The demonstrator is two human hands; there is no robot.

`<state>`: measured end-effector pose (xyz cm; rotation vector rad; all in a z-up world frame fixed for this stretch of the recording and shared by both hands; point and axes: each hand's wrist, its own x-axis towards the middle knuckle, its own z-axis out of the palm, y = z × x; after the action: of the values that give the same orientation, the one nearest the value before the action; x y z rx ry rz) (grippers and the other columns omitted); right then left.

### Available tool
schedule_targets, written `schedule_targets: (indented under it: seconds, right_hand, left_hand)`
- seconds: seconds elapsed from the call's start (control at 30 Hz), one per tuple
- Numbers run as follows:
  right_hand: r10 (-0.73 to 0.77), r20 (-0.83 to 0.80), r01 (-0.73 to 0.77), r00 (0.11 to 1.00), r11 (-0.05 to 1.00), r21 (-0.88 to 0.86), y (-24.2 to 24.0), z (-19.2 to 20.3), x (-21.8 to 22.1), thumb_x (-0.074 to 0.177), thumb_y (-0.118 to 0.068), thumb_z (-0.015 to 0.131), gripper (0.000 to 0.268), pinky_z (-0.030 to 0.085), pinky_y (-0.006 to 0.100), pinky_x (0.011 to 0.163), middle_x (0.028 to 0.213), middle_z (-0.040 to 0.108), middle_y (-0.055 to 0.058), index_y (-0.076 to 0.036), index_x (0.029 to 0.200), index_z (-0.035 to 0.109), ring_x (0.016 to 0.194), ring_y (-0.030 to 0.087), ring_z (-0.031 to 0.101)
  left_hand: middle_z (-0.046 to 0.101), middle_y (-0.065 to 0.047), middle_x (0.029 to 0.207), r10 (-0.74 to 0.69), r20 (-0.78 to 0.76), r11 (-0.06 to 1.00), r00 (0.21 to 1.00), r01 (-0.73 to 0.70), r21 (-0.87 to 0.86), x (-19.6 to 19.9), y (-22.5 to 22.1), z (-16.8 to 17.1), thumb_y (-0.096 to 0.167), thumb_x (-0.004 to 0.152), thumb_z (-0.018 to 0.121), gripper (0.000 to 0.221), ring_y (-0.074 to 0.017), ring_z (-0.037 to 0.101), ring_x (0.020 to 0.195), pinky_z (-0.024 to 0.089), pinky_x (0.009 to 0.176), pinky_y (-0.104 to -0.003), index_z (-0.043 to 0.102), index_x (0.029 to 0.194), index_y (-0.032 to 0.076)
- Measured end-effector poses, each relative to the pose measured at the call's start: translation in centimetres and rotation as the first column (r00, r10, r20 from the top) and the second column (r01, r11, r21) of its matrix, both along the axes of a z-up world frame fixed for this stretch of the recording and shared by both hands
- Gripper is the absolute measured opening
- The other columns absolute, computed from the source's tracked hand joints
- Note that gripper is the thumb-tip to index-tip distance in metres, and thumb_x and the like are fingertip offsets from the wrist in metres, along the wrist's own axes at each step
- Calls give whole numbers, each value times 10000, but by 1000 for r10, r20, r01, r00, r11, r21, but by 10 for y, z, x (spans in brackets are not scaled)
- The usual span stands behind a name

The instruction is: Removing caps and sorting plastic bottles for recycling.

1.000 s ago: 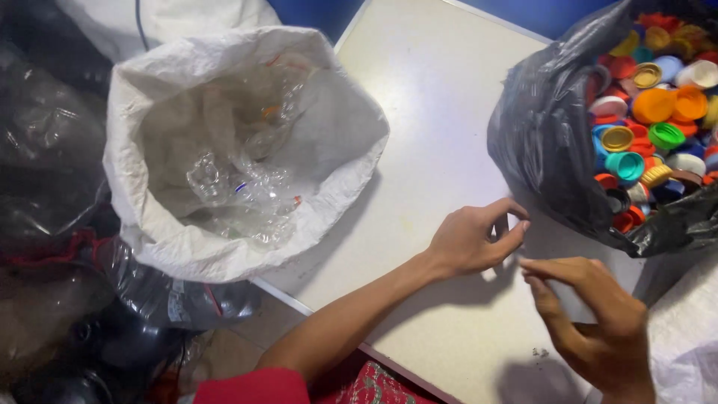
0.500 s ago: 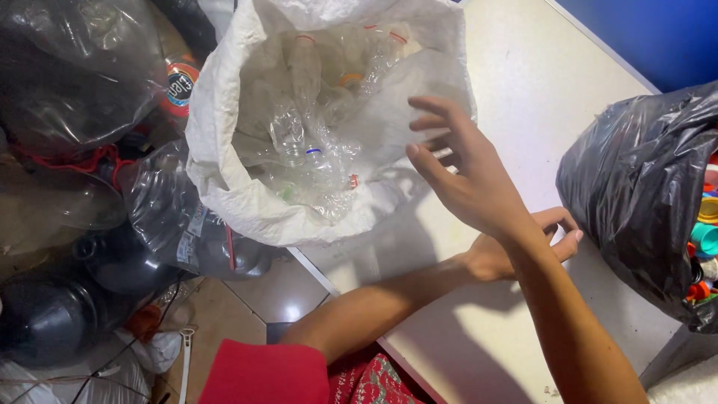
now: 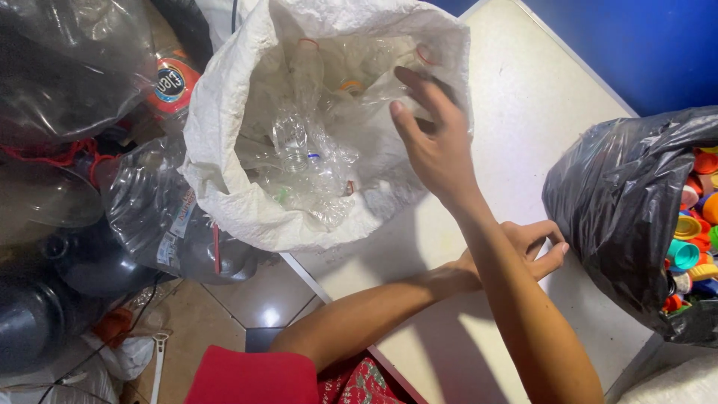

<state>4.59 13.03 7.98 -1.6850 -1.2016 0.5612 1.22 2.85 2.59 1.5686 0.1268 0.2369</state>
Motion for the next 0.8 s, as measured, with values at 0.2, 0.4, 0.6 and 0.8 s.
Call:
schedule_targets:
  seconds: [0.2, 0.4, 0.6, 0.8]
  right_hand:
    - [-155, 19, 133, 988, 899, 418, -103, 18, -1, 1141, -18, 710, 281, 592, 398, 1155, 1351, 588, 141, -55, 1343, 518, 1304, 237, 592]
    - [-124, -589, 343, 798, 898, 275, -197, 49, -3, 1028, 24, 592, 641, 628, 430, 796, 1312, 547, 188, -73, 1581, 284, 1096, 328, 691]
    - [-166, -772, 383, 614, 918, 107, -256, 7, 0, 1035, -145, 581, 589, 640, 361, 771, 1384, 569, 269, -7, 1546, 322, 1094, 302, 699]
    - [-431, -586, 485, 687, 871, -72, -259, 5, -20, 1005, -215, 552, 578, 629, 327, 694, 1369, 591, 154, -57, 1510, 318, 1089, 159, 678]
  left_hand:
    - [628, -85, 905, 182, 382, 983, 906, -161, -88, -2, -3, -12, 385, 1022, 607, 344, -201, 626, 819, 534, 739, -378, 596, 1117, 54]
    - [742, -112, 1046, -2, 135, 989, 991, 22, -149, 8, -3, -19, 426, 962, 646, 534, -235, 727, 987, 586, 852, -391, 635, 1305, 17]
    - [714, -58, 1082, -253, 273, 624, 928, 372, -687, 10, 7, 0, 724, 929, 475, 776, -132, 696, 1061, 594, 950, -297, 596, 1336, 75]
    - [670, -35, 1021, -236, 90, 872, 967, 252, -421, 7, -12, -8, 565, 1025, 569, 540, -112, 675, 949, 581, 817, -257, 631, 1223, 67]
